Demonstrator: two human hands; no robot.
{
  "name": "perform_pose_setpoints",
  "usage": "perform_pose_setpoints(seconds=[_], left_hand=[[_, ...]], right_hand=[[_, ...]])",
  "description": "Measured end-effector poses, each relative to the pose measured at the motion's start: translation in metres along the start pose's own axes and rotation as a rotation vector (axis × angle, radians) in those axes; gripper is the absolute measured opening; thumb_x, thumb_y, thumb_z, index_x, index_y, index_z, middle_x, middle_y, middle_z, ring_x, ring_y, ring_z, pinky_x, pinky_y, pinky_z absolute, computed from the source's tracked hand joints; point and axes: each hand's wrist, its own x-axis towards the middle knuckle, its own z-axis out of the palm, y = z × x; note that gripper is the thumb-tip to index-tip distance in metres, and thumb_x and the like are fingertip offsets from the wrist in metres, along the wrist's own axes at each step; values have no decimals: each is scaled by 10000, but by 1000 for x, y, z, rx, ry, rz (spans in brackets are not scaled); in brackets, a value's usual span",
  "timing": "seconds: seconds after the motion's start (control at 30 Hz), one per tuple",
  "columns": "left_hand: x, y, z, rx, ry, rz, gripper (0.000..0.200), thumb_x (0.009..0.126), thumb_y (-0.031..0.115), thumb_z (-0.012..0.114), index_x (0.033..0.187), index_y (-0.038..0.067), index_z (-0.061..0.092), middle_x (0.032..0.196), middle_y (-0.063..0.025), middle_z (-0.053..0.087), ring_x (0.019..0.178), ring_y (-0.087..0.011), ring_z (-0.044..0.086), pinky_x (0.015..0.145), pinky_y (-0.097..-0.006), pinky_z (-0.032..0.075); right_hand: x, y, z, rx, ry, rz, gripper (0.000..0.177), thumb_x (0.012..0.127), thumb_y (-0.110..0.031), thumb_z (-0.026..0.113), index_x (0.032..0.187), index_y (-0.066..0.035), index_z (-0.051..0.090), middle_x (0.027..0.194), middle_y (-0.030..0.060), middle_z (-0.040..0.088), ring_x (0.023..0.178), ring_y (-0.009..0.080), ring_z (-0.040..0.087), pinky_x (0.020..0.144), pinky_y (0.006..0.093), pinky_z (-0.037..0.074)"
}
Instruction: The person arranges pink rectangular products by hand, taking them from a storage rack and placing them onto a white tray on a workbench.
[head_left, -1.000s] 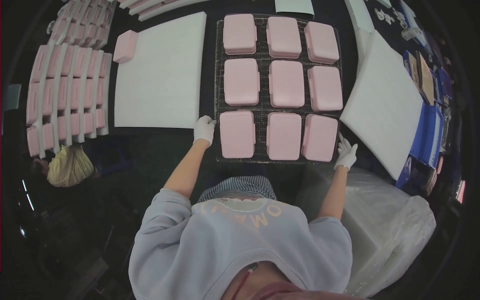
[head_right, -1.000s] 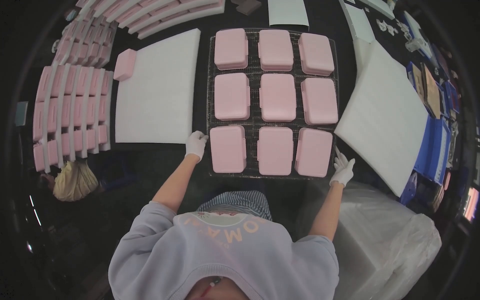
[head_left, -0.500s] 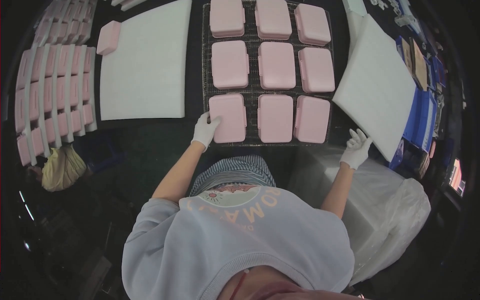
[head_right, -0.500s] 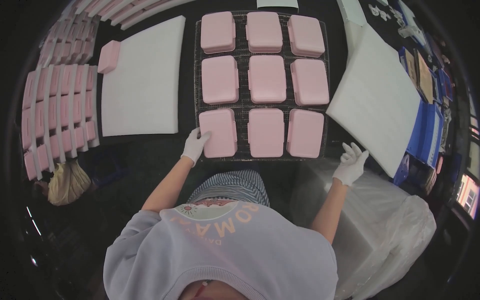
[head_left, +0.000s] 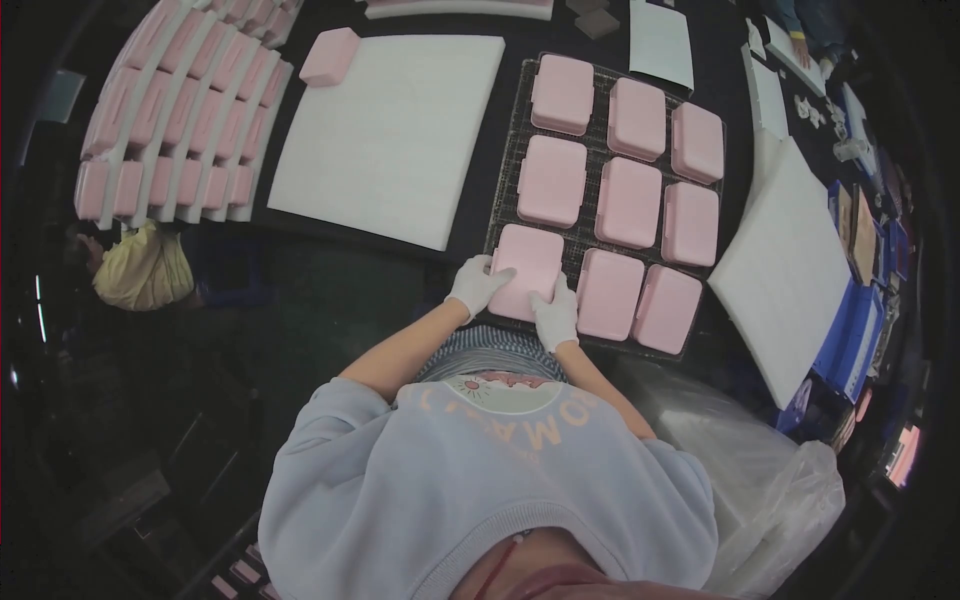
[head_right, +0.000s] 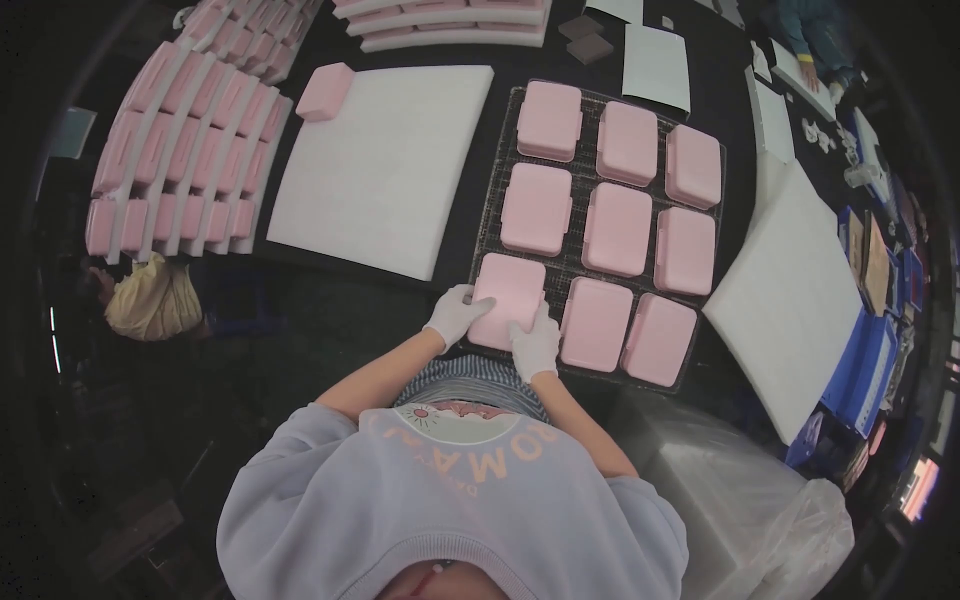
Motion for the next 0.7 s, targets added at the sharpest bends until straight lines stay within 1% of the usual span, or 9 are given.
perform_pose_setpoints(seconds=[0.07,0.17,0.27,0.37,0.43,0.47,0.57,0.67,0.7], left_hand=[[-5,15,-24,-36,7,67,368,730,425,588,808,65,572,830,-81,577,731,-216,512,633,-327,372],[2,39,-79,-143,12,119,342,755,352,592,940,65,606,908,-70,628,794,-200,557,669,-313,419],[46,60,-150,-192,116,144,328,757,349,590,926,68,604,890,-69,630,780,-192,556,648,-292,412],[116,80,-228,-190,163,208,248,781,320,570,844,80,566,808,-40,568,728,-174,499,611,-268,365],[165,91,-264,-175,235,247,216,772,304,553,773,94,504,750,-28,512,694,-169,454,605,-269,335],[203,94,-294,-191,258,255,212,769,301,549,755,98,488,736,-25,498,685,-168,442,603,-269,327],[277,92,-342,-191,289,257,173,745,254,521,752,86,478,726,-29,471,678,-174,401,596,-276,318],[316,94,-362,-221,358,253,206,732,184,475,895,76,539,822,-72,546,725,-228,492,612,-311,394],[326,95,-364,-168,312,217,291,734,190,478,1000,87,538,901,-87,570,817,-256,511,672,-333,418]], right_hand=[[-10,-25,3,-8,53,-39,677,813,-277,538,1419,-109,289,1130,196,469,1046,341,471,928,423,376],[0,-80,19,64,65,-195,621,765,-290,512,1356,-163,366,1080,186,451,972,307,442,845,391,376],[50,-150,51,59,18,-391,599,774,-284,495,1353,-160,400,969,146,469,836,243,424,784,321,369],[115,-232,95,164,-82,-400,601,808,-156,496,1398,-125,389,1071,132,531,891,186,520,767,286,452],[143,-283,117,333,-126,-311,618,817,-155,508,1418,-188,367,1246,40,509,1064,150,497,829,270,430],[171,-316,139,356,-141,-293,623,820,-155,511,1423,-204,362,1289,18,504,1107,141,492,845,267,425],[229,-363,189,485,-204,-164,686,831,-210,550,1457,-266,275,1360,-33,467,1135,166,472,904,367,406],[262,-389,216,477,-165,-88,697,841,-268,583,1458,-294,261,1339,-33,471,1108,163,483,912,368,417],[266,-394,217,490,-154,-100,688,848,-219,579,1457,-271,262,1370,-17,444,1158,181,464,928,380,435]])
